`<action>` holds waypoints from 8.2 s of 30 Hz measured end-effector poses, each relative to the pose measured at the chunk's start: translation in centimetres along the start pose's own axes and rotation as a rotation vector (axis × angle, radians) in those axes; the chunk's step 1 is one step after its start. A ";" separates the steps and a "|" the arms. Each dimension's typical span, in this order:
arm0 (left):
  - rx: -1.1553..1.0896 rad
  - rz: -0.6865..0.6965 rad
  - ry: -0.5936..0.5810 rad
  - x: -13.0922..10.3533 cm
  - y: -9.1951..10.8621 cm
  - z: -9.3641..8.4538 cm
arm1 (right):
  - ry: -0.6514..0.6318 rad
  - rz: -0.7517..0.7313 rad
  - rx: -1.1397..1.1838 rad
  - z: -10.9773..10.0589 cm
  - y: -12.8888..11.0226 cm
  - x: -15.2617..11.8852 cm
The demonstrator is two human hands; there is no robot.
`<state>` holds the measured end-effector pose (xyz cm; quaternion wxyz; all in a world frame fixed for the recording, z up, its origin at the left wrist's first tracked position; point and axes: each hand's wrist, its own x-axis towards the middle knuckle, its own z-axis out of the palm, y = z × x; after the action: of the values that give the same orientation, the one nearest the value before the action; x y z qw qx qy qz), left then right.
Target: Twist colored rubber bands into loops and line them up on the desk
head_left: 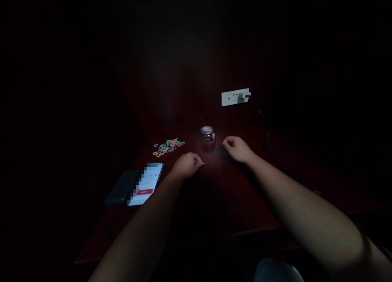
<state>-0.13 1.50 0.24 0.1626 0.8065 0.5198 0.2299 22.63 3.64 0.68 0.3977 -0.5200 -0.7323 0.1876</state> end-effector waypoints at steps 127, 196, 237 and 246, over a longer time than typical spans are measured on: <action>-0.378 0.174 0.158 -1.0 3.0 0.3 | -0.627 -0.040 0.460 1.1 -3.6 -2.1; -0.473 0.159 0.198 -0.3 1.8 1.1 | -0.418 -0.148 0.352 0.9 -2.9 -1.8; -0.518 0.179 0.115 -0.7 2.5 0.9 | -0.455 -0.114 0.412 1.2 -3.1 -2.0; -0.525 0.203 0.105 -0.8 2.6 0.8 | -0.488 -0.117 0.457 1.6 -2.6 -1.9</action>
<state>2.01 -0.31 0.69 0.3150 0.7718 0.3666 0.4132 20.11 1.14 0.74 0.3269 -0.3143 -0.7734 0.4429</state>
